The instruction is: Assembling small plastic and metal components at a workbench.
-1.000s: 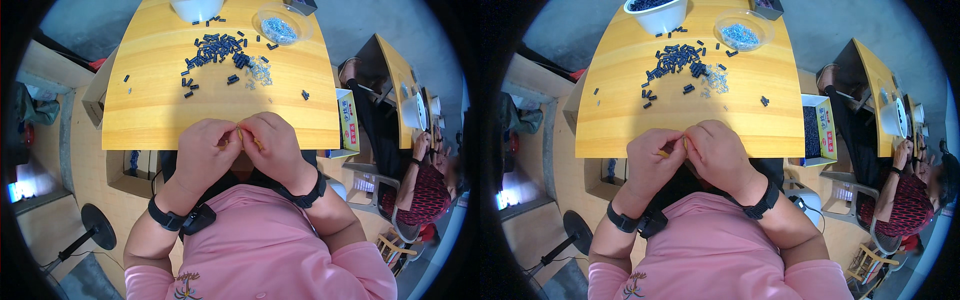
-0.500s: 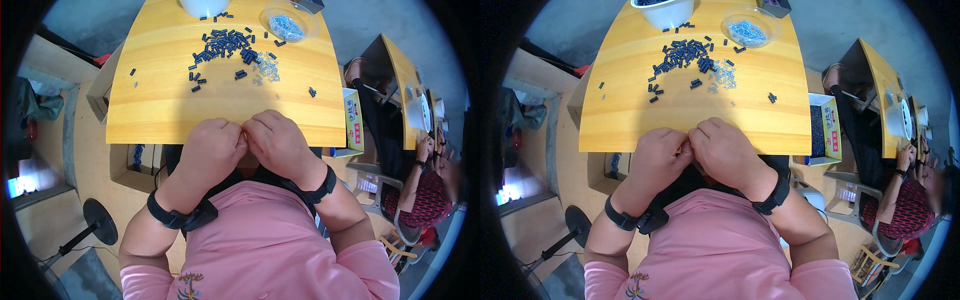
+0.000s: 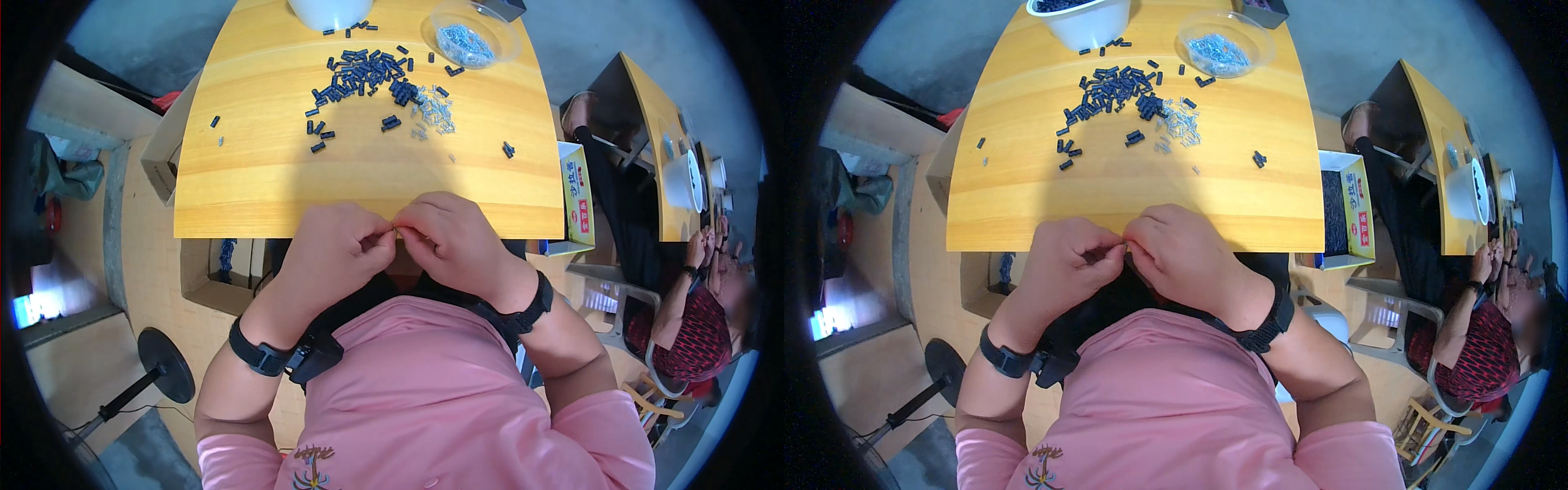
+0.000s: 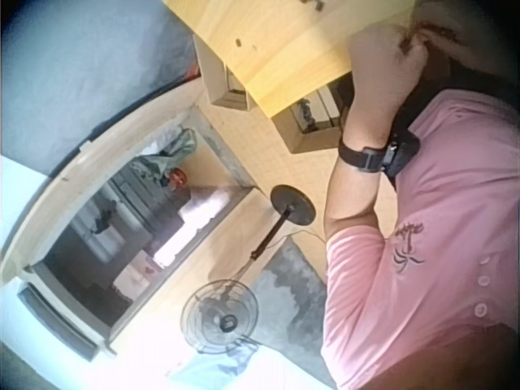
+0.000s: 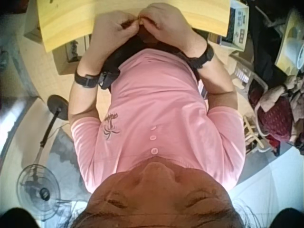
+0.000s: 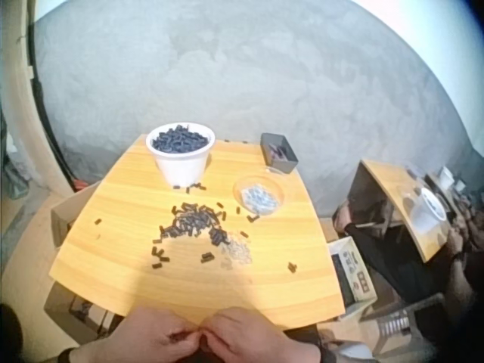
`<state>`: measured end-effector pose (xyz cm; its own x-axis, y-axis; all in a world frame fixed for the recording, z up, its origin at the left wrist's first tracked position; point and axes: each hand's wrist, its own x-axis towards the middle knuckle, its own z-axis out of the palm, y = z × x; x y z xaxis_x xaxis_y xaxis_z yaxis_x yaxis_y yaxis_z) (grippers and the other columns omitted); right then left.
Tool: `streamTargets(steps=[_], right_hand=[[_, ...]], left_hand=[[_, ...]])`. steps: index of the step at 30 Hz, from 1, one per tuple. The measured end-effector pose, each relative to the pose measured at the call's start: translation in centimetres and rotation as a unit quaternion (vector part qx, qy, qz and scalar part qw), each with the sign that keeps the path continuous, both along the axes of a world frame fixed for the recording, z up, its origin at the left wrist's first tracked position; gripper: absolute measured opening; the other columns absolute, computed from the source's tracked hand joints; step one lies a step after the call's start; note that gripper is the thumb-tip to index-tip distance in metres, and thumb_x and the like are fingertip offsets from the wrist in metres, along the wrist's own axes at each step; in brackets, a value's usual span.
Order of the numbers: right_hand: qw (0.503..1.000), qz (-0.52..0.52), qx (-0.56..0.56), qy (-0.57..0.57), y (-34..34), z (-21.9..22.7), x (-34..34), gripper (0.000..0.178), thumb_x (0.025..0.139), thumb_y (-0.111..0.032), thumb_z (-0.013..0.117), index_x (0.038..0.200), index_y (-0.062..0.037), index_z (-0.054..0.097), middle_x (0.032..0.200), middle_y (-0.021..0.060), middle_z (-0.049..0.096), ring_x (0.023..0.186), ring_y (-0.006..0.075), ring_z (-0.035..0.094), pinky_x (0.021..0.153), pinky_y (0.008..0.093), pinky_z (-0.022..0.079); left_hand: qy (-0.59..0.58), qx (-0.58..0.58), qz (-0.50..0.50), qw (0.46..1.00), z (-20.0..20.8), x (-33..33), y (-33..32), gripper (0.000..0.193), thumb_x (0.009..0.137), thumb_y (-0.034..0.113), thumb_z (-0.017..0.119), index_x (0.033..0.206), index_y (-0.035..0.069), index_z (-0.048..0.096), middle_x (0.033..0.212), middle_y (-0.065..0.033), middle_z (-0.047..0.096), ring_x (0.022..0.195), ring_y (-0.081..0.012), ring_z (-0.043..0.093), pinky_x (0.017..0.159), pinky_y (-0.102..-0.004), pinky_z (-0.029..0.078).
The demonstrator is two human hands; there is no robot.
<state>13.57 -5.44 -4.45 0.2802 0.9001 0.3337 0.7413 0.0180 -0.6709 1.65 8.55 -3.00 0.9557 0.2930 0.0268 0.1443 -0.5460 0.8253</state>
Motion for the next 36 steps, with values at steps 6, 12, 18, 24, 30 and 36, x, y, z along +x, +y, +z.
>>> streamTargets(steps=[6,12,18,24,30,36], right_hand=[[0.995,-0.008,-0.077,-0.057,0.6,0.6,-0.3,0.006,0.074,-0.007,0.058,0.077,-0.0023,0.056,0.071,0.0131,0.055,0.071,0.0315,0.055,0.064,0.0394,0.046],[0.994,-0.04,-0.092,-0.041,0.5,0.2,-1.0,0.008,0.077,-0.01,0.055,0.074,-0.0024,0.054,0.07,0.0136,0.054,0.071,0.0316,0.055,0.065,0.0406,0.046],[0.998,-0.048,-0.036,0.037,0.1,-0.6,-1.0,0.004,0.075,-0.006,0.058,0.075,-0.0019,0.056,0.07,0.0133,0.055,0.068,0.0312,0.056,0.061,0.0401,0.045],[0.986,-0.061,-0.003,0.152,-0.5,0.0,-0.8,0.007,0.075,-0.002,0.061,0.08,-0.0011,0.058,0.07,0.0119,0.056,0.061,0.0271,0.055,0.054,0.0336,0.044],[0.971,-0.137,0.053,0.189,0.3,0.8,-1.6,0.008,0.076,-0.001,0.063,0.083,-0.0011,0.059,0.074,0.0114,0.056,0.06,0.0219,0.056,0.052,0.0279,0.045],[0.981,-0.156,0.083,0.084,0.6,0.7,-1.4,0.009,0.075,0.0,0.063,0.083,-0.0023,0.059,0.072,0.0107,0.057,0.064,0.0261,0.057,0.056,0.0322,0.046]], left_hand=[[-0.086,0.193,-0.027,0.977,-1.7,0.3,-0.7,0.006,0.068,0.004,0.066,0.07,0.001,0.061,0.059,-0.0122,0.054,0.055,-0.0296,0.054,0.052,-0.0368,0.045],[-0.106,0.147,-0.014,0.983,-2.2,-0.1,-0.4,0.01,0.072,0.009,0.064,0.069,0.001,0.06,0.062,-0.0111,0.057,0.06,-0.028,0.057,0.055,-0.0354,0.046],[0.017,-0.095,0.048,0.994,-2.0,-0.2,-0.1,0.008,0.075,0.006,0.066,0.078,-0.001,0.066,0.068,-0.005,0.064,0.055,-0.0094,0.058,0.053,-0.0218,0.046],[0.113,-0.378,0.075,0.916,-1.1,-0.3,0.2,0.011,0.081,0.009,0.064,0.085,-0.001,0.066,0.075,-0.0032,0.065,0.062,-0.0063,0.058,0.057,-0.0188,0.046],[-0.023,-0.431,0.086,0.898,-1.7,-0.3,-0.9,0.013,0.085,0.009,0.064,0.095,0.0,0.064,0.083,-0.006,0.066,0.071,-0.0091,0.062,0.063,-0.02,0.05],[-0.064,-0.418,0.136,0.896,-1.8,0.3,-1.4,0.014,0.085,0.01,0.064,0.094,-0.001,0.065,0.079,-0.003,0.064,0.069,-0.0058,0.059,0.062,-0.0184,0.048]])
